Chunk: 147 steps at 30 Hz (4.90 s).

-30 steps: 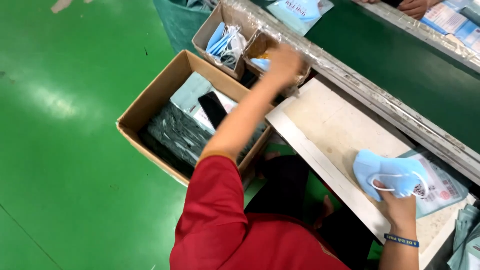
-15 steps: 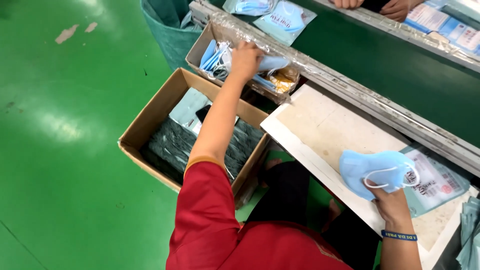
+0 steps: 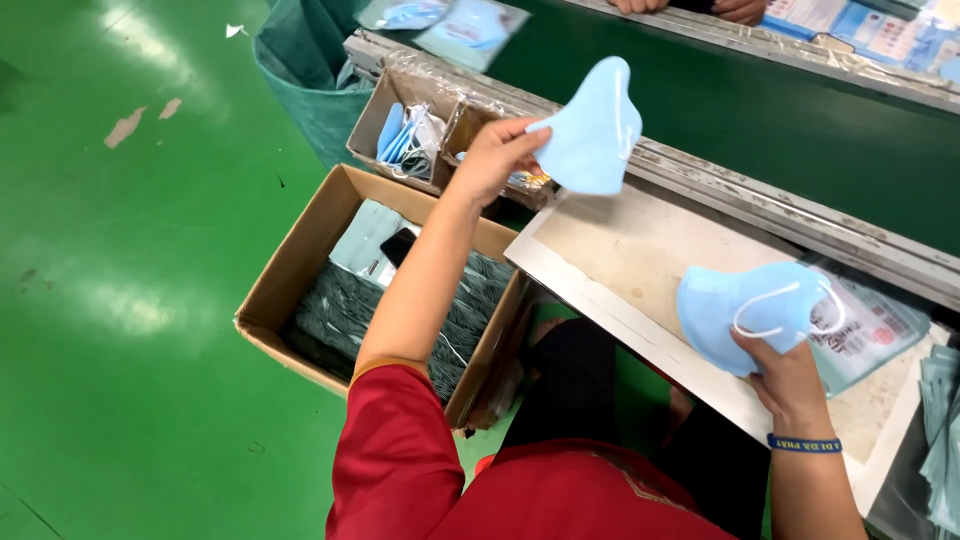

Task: Packing individual or small groups of masks into plastic sleeves on a conveyor belt system.

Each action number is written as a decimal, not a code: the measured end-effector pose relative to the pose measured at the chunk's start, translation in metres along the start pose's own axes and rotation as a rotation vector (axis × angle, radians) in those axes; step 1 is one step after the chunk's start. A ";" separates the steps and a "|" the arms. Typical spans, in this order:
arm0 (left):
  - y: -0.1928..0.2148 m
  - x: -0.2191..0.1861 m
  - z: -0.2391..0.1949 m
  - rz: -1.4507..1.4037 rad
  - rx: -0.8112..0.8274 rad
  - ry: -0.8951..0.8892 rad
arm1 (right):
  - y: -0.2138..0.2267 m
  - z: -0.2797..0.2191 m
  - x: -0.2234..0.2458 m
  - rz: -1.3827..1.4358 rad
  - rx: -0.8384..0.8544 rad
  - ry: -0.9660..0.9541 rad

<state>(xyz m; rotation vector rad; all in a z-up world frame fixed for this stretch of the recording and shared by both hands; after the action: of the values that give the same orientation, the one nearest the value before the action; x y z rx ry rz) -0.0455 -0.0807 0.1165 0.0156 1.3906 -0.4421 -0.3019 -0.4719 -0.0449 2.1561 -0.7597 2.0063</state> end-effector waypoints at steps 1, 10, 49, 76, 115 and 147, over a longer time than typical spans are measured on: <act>-0.010 0.000 -0.004 -0.005 0.032 0.030 | -0.003 -0.001 0.002 0.007 0.006 0.001; -0.077 0.020 -0.026 0.034 0.249 0.140 | -0.035 -0.004 0.030 0.038 0.028 0.013; -0.162 0.047 -0.056 0.265 0.384 -0.020 | -0.077 -0.004 0.044 0.083 0.259 -0.024; -0.170 0.018 -0.028 0.595 0.237 -0.365 | -0.063 0.009 0.037 0.165 0.301 -0.030; -0.200 0.097 -0.091 0.560 0.794 -0.052 | -0.086 -0.021 0.058 -0.474 0.261 0.274; -0.228 0.152 -0.158 0.885 0.581 -0.215 | -0.011 -0.019 -0.035 -0.544 0.208 0.403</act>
<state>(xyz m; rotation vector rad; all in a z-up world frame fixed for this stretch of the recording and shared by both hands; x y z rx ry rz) -0.2490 -0.2925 -0.0021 0.9897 0.8831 -0.0765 -0.3144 -0.4443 -0.0735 1.6934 0.0880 2.1528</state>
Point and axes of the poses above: each hand's wrist, its own z-axis towards the middle knuckle, its own y-axis out of the back of the hand, x = y × z, the point moved 8 cm from there along z, towards the middle knuckle, and after that the axes turned 9 degrees about -x, right-handed, at the moved point
